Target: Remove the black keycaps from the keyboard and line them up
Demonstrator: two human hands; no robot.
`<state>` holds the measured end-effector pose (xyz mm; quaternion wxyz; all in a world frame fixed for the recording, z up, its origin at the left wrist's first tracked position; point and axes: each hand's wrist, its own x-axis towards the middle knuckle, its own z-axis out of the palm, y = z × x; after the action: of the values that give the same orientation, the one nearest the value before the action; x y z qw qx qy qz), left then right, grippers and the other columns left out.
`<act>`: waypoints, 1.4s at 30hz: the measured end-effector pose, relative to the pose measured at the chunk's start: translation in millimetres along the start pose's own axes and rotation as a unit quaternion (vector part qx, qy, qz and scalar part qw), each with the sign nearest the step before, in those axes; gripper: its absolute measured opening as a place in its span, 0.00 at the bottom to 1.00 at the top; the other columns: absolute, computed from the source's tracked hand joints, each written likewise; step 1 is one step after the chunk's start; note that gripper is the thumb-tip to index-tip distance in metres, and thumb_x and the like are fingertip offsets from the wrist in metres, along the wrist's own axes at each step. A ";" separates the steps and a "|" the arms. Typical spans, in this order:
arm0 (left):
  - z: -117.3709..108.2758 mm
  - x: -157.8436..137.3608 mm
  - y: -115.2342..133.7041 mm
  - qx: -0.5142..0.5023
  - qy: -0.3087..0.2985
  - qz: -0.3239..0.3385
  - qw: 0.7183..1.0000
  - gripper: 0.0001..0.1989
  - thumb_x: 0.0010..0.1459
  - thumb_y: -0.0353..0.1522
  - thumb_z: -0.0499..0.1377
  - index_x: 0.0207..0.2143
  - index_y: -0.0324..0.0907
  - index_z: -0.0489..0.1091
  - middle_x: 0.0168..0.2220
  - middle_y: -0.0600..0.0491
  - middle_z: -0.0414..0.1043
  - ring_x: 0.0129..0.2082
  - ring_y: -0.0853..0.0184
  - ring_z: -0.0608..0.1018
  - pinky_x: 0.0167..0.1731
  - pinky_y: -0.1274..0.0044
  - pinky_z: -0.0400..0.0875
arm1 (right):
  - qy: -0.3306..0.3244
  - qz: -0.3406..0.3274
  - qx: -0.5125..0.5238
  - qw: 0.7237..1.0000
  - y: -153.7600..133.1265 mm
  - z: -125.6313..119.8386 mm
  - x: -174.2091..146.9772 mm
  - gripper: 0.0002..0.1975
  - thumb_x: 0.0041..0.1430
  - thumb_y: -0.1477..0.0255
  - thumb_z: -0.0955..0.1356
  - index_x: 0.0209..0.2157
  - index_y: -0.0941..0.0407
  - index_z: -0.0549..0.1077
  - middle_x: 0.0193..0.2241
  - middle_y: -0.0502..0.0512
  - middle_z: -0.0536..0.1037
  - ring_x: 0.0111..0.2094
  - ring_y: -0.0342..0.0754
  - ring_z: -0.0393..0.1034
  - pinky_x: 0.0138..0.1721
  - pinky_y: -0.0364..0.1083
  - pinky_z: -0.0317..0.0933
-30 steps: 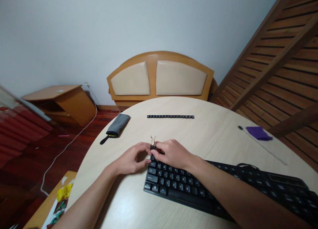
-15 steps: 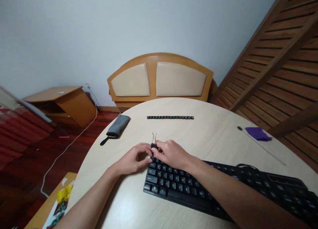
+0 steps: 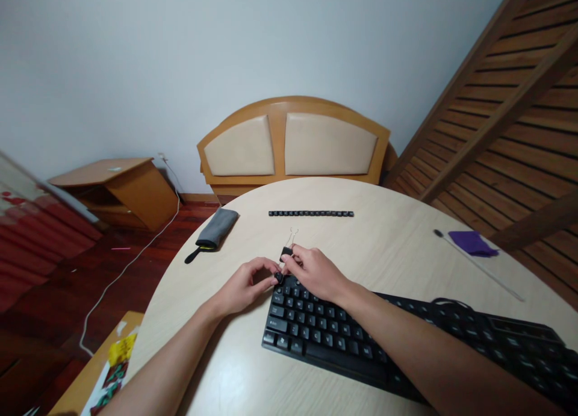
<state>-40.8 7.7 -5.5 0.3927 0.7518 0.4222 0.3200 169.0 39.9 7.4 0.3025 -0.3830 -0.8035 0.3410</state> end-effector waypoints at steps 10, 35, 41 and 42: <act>4.6 -0.5 4.8 0.026 0.051 -0.005 0.998 0.09 0.60 0.33 0.60 0.43 0.40 0.68 0.42 0.49 0.75 0.43 0.63 0.76 0.47 0.72 0.69 | 0.003 0.023 0.115 0.993 5.9 4.2 2.9 0.14 0.68 0.62 0.60 0.32 0.56 0.67 0.27 0.54 0.80 0.31 0.47 0.76 0.34 0.43 0.65; 9.0 -0.4 6.9 0.116 0.066 0.091 0.987 0.07 0.63 0.35 0.58 0.40 0.44 0.74 0.40 0.48 0.71 0.43 0.63 0.74 0.45 0.72 0.69 | 0.004 0.075 0.225 0.972 17.8 8.9 9.6 0.14 0.65 0.63 0.62 0.31 0.58 0.69 0.26 0.55 0.79 0.30 0.47 0.76 0.33 0.44 0.69; 8.1 4.1 3.6 0.118 0.152 0.085 0.978 0.04 0.62 0.32 0.58 0.39 0.43 0.71 0.39 0.49 0.72 0.42 0.64 0.74 0.44 0.72 0.69 | 0.031 0.090 0.188 0.978 25.4 9.9 11.9 0.14 0.65 0.64 0.61 0.31 0.58 0.70 0.28 0.56 0.80 0.28 0.46 0.76 0.32 0.44 0.69; 7.1 5.4 1.3 0.126 0.170 0.076 0.974 0.04 0.62 0.32 0.58 0.39 0.43 0.71 0.39 0.49 0.73 0.42 0.63 0.74 0.45 0.72 0.68 | 0.030 0.092 0.180 0.979 26.3 9.9 12.1 0.14 0.65 0.65 0.61 0.31 0.58 0.71 0.28 0.56 0.81 0.28 0.45 0.76 0.32 0.44 0.68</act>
<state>-32.1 9.8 -7.0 0.1917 0.7598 0.4610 0.4165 166.0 59.2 -16.2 0.3581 -0.4045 -0.6811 0.4942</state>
